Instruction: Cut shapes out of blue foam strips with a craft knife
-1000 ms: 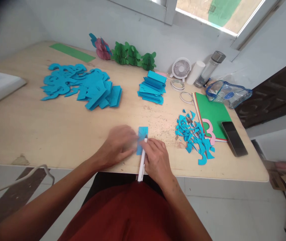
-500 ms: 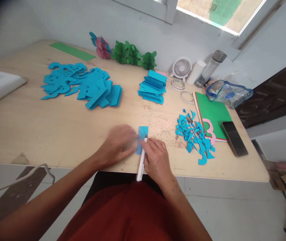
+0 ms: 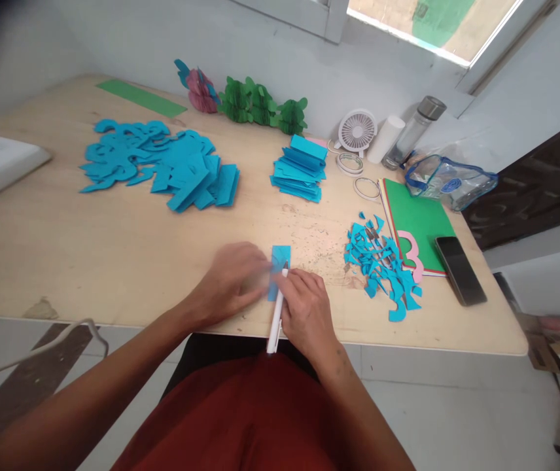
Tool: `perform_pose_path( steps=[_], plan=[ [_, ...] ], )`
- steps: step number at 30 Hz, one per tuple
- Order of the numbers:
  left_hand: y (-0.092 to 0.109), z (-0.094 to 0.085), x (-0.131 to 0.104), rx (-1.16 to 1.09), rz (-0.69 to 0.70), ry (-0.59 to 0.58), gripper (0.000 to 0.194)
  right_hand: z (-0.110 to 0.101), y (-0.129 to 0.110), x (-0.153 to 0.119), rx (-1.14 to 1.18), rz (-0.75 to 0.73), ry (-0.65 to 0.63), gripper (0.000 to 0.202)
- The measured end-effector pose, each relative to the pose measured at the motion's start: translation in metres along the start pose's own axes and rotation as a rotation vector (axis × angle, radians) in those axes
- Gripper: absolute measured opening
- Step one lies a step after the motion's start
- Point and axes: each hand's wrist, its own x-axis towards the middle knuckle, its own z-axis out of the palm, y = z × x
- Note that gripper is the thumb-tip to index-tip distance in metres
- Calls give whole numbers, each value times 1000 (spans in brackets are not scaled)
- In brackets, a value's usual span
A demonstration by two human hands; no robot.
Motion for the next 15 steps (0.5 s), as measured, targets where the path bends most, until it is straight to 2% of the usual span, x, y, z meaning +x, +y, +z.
perform_pose_path(
  steps=[15],
  plan=[
    [-3, 2, 4, -25, -54, 1, 19, 0, -1, 0, -5, 5, 4, 48]
  ],
)
